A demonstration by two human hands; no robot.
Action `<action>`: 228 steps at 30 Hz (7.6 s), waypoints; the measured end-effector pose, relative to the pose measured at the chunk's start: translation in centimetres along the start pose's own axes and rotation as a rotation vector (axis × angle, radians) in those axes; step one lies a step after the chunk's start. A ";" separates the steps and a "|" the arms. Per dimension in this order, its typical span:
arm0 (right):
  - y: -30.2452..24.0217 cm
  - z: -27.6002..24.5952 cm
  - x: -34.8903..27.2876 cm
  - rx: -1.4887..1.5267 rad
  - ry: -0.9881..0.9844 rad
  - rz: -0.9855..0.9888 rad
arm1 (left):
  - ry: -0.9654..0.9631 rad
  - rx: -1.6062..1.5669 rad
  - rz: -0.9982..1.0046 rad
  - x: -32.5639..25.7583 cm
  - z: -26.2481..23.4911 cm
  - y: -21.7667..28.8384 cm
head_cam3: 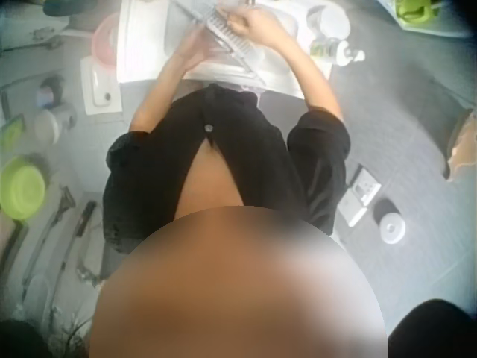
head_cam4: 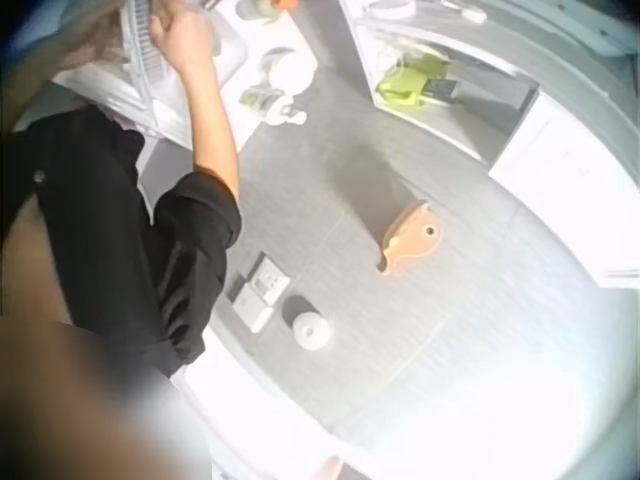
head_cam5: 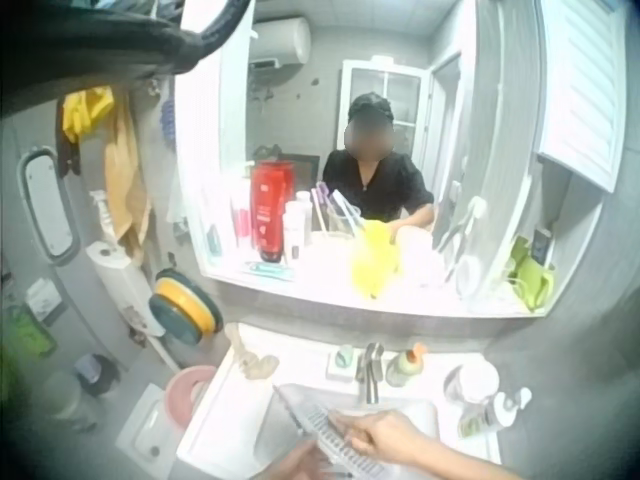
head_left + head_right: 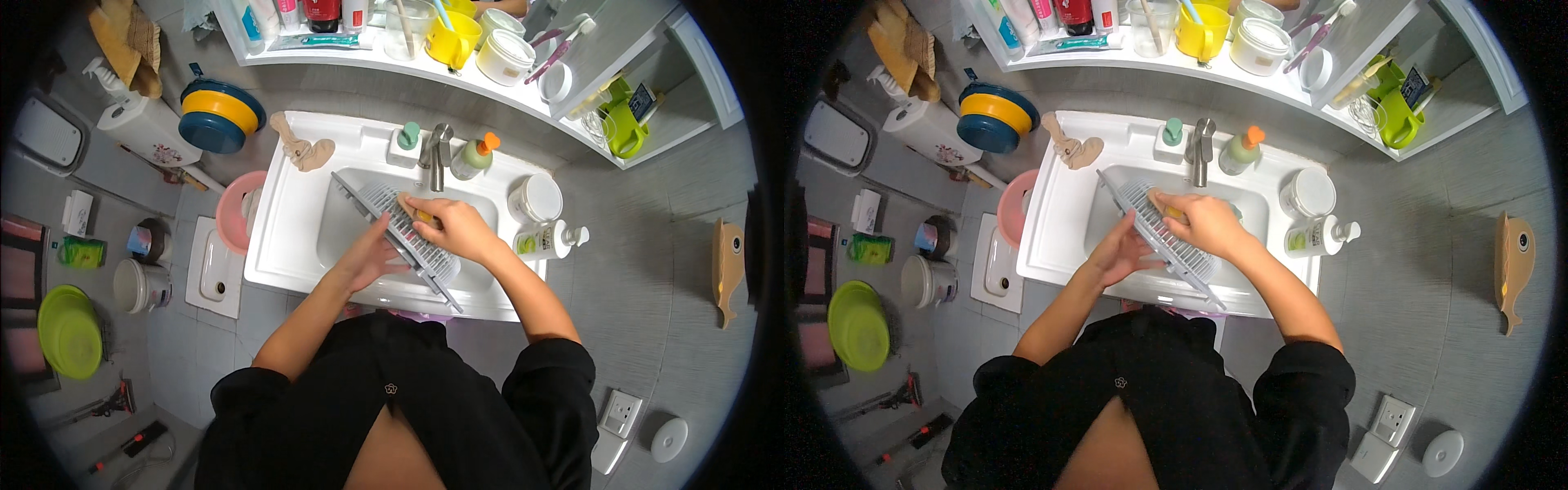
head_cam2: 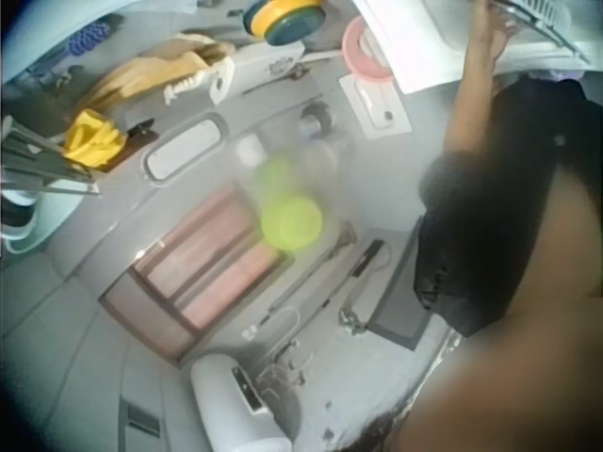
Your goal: The person cleans a white portable fan by scrubbing its front grille with a brush and rinsing it under a running tap. They rotate the fan to clean different sections of the grille and repeatedly rinse the brush in the sink.
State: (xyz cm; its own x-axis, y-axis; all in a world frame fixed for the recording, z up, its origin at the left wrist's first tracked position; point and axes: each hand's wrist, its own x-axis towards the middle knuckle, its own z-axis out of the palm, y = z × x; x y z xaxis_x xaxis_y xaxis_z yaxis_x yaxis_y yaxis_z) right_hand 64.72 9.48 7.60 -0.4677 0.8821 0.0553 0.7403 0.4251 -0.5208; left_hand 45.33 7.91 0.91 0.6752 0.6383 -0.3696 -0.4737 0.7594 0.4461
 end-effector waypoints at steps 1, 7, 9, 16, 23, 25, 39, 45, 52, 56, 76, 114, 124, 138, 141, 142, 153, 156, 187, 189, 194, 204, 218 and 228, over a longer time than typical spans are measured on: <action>-0.2 0.3 -0.2 -0.023 -0.010 -0.030 | 0.042 0.004 0.041 0.6 0.2 -0.3; -0.1 0.8 -1.1 -0.240 -0.045 -0.030 | 0.038 -0.036 0.167 1.4 0.9 -2.0; -0.1 0.4 -0.8 -0.255 -0.034 0.005 | 0.035 -0.054 0.186 1.8 1.0 -2.2; 0.4 -0.1 -1.1 -0.234 0.033 0.064 | 0.045 -0.066 0.205 2.9 1.3 -2.5; 1.1 -1.4 -1.1 -0.267 0.135 0.140 | 0.020 -0.080 0.196 3.0 1.2 -2.7; 1.4 -1.1 -1.3 -0.254 0.102 0.089 | 0.014 -0.075 0.202 2.9 1.5 -2.8; 2.3 -2.0 0.3 -0.387 0.061 0.249 | 0.013 -0.123 0.268 3.4 2.2 -3.2; -0.2 -0.9 -0.3 -0.276 -0.037 0.059 | 0.032 -0.055 0.245 3.5 2.0 -4.3; 1.4 -1.7 0.0 -0.364 -0.087 0.134 | 0.074 0.007 0.274 2.8 1.9 -6.3; 0.0 -1.0 -0.9 -0.281 -0.114 0.036 | 0.094 0.038 0.301 2.9 1.6 -6.3; 3.3 1.3 -1.4 -0.328 -0.065 0.039 | 0.167 -0.071 0.166 3.6 -0.5 -7.4; 4.4 2.2 0.3 -0.361 0.042 0.271 | 0.170 -0.002 0.299 5.4 -2.5 -7.6; 3.7 4.0 0.0 -0.189 -0.070 0.168 | 0.153 0.002 0.300 3.6 -5.5 -8.7; 2.4 3.8 -2.3 -0.134 -0.030 0.207 | 0.135 -0.082 0.317 3.0 -4.6 -8.4; 2.1 4.5 -0.9 -0.116 -0.021 0.201 | 0.323 -0.063 0.325 3.1 -3.8 -8.4; 2.4 4.8 0.0 -0.077 -0.032 0.168 | 0.452 -0.064 0.370 3.7 -4.0 -8.6; 1.2 5.1 -4.0 -0.175 -0.049 0.126 | 0.799 -0.162 0.387 5.1 -4.4 -9.2; 0.9 5.2 -2.4 -0.200 -0.020 0.077 | 0.765 -0.009 0.457 6.2 -6.3 -10.5; 4.2 2.3 -2.6 0.093 0.066 0.063 | 0.653 -0.032 0.320 7.3 -3.9 -0.7; 4.8 2.2 -3.6 0.120 0.048 0.034 | 0.660 -0.032 0.316 7.1 -3.1 -0.9; 8.5 2.3 -8.3 0.136 -0.029 0.166 | 0.704 -0.022 0.335 7.7 -1.9 -1.4; 9.6 1.6 -6.0 0.195 -0.055 0.005 | 0.753 0.085 0.439 8.0 -0.9 -5.3; 10.4 2.2 -5.0 0.232 -0.033 -0.129 | 0.783 0.142 0.522 8.5 -0.6 -8.4; 10.4 2.8 -4.1 0.174 -0.143 -0.113 | 0.759 0.153 0.579 7.4 0.5 -10.2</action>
State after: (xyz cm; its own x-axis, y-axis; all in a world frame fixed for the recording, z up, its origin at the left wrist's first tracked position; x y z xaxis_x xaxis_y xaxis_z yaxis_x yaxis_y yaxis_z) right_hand 72.97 9.70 -0.42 -0.6154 0.7882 0.0063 0.5912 0.4668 -0.6577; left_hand 55.45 4.85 -5.96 -0.2102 0.8609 -0.4633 -0.5029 0.3112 0.8064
